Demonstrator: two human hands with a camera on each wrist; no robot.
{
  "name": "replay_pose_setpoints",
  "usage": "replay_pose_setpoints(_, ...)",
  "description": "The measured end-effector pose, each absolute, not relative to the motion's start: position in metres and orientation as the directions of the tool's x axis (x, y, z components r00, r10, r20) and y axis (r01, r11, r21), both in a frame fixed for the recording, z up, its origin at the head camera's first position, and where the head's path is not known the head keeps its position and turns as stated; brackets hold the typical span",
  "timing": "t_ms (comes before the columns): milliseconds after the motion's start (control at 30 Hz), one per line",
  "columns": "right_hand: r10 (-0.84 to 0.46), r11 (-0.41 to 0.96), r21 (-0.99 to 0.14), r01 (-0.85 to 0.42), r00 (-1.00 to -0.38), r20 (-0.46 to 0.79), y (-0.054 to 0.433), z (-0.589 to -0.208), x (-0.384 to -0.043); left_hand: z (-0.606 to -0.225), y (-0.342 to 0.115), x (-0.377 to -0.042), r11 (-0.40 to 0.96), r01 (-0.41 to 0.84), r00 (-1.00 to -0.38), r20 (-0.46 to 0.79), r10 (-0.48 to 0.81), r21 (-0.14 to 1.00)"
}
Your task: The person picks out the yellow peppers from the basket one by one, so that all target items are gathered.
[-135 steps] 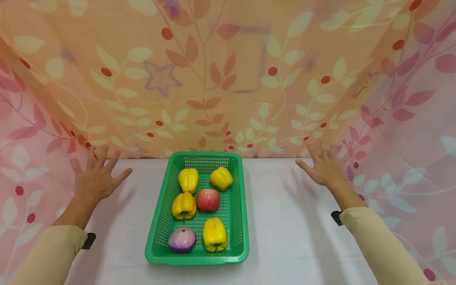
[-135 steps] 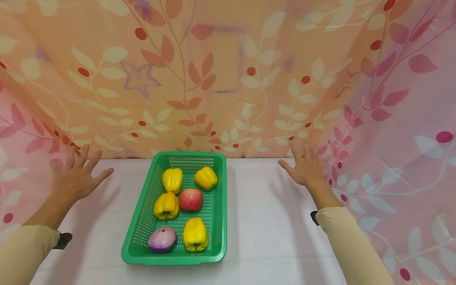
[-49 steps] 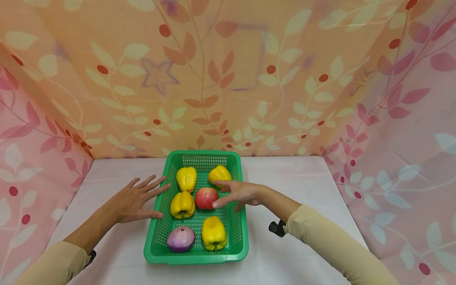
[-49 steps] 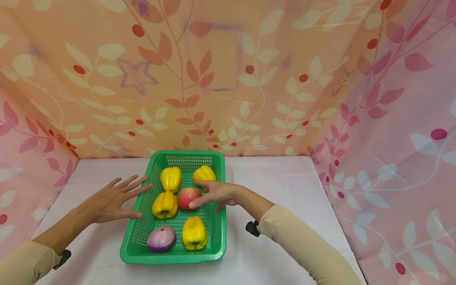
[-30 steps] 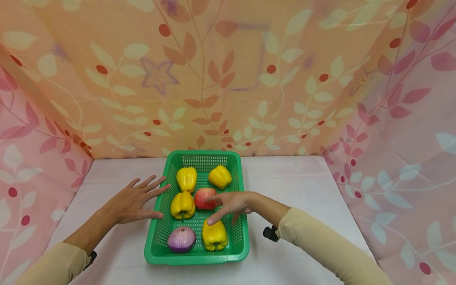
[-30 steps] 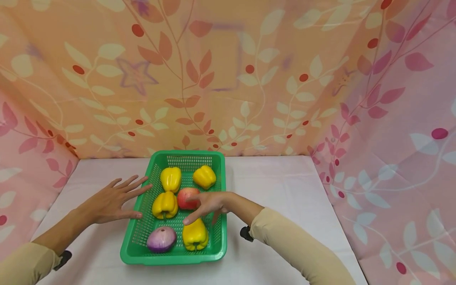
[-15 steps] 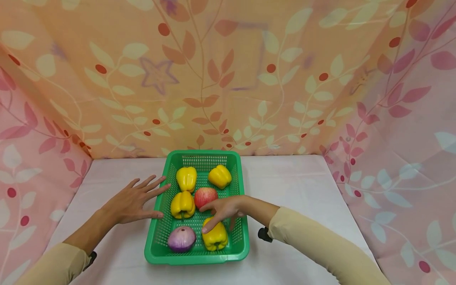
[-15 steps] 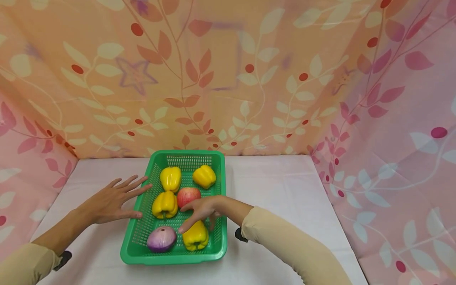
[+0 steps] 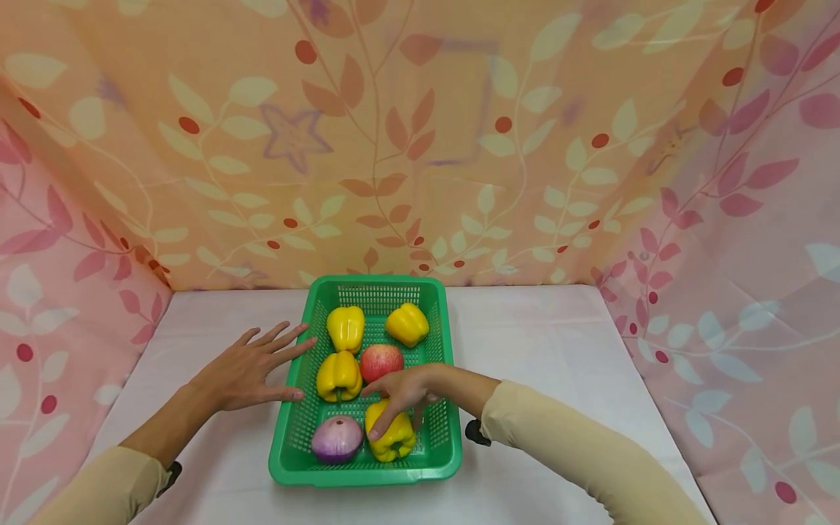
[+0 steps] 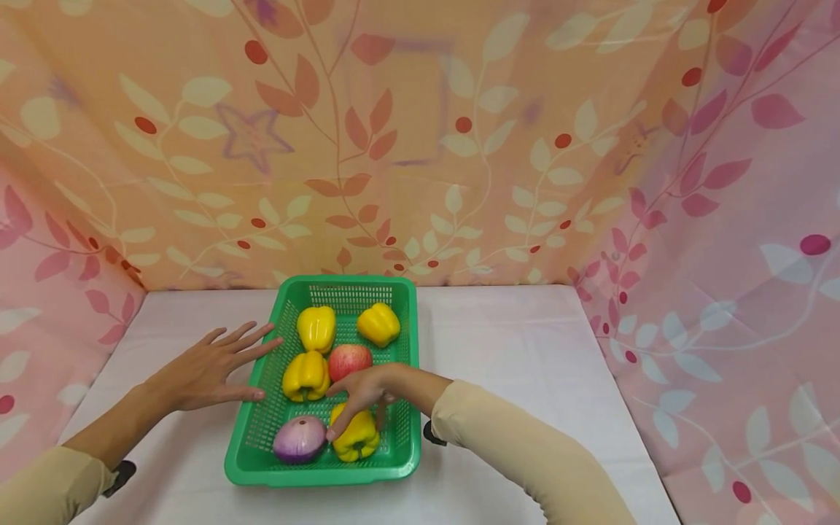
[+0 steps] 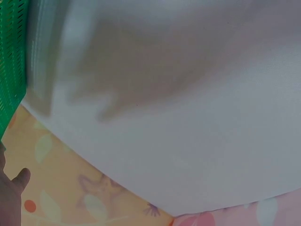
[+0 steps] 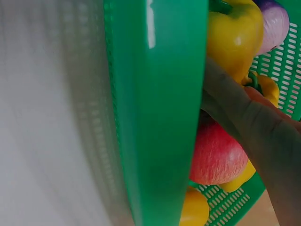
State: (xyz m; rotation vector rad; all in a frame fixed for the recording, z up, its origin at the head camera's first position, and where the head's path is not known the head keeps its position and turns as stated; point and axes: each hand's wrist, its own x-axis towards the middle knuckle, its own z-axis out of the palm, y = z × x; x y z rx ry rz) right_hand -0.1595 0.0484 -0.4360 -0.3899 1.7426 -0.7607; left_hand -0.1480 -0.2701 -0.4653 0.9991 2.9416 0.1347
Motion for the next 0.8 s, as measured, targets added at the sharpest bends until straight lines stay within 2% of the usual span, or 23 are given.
replay_pose_setpoints(267, -0.602, 0.76, -0.646, 0.062, -0.307, -0.737, 0.039, -0.44, -0.156, -0.467, -0.27, -0.148, 0.791, 0.604, -0.795, 0.001, 0.607, 0.098)
replay_pose_setpoints(533, -0.578, 0.774, -0.631, 0.054, -0.346, -0.739, 0.036, -0.446, -0.153, -0.467, -0.27, -0.149, 0.794, 0.599, -0.798, -0.003, 0.603, 0.106)
replay_pose_setpoints(800, -0.572, 0.786, -0.617, 0.031, -0.343, -0.745, 0.034, -0.449, -0.155, -0.468, -0.27, -0.149, 0.793, 0.601, -0.797, -0.002, 0.604, 0.094)
